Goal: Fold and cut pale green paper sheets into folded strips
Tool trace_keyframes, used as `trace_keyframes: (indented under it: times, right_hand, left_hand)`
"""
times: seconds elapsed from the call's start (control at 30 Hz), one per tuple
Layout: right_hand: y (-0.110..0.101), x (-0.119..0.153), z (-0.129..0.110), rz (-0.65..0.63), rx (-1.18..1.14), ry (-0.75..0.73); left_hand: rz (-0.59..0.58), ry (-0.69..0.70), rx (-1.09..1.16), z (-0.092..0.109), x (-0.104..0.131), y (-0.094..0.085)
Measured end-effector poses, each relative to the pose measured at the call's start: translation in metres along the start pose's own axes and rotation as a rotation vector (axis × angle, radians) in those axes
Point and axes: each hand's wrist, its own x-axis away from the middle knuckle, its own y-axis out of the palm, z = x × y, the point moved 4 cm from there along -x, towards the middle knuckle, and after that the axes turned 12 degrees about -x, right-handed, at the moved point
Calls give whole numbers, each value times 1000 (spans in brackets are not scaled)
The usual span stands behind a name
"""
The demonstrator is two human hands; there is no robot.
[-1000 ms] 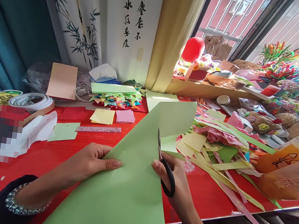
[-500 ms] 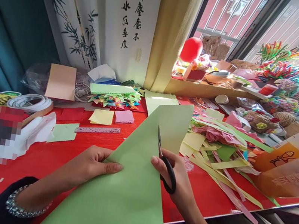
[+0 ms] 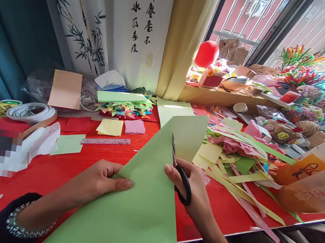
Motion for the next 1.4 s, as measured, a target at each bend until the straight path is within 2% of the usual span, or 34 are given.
trace_keyframes:
  times: [0.3,1.4]
  right_hand:
    - [0,-2,-4,-21,-79,-25]
    - [-3,-11,-13,16,11,-104]
  left_hand:
    - [-34,1,15,0,2,3]
    - [-95,9,-40,-4,-2,12]
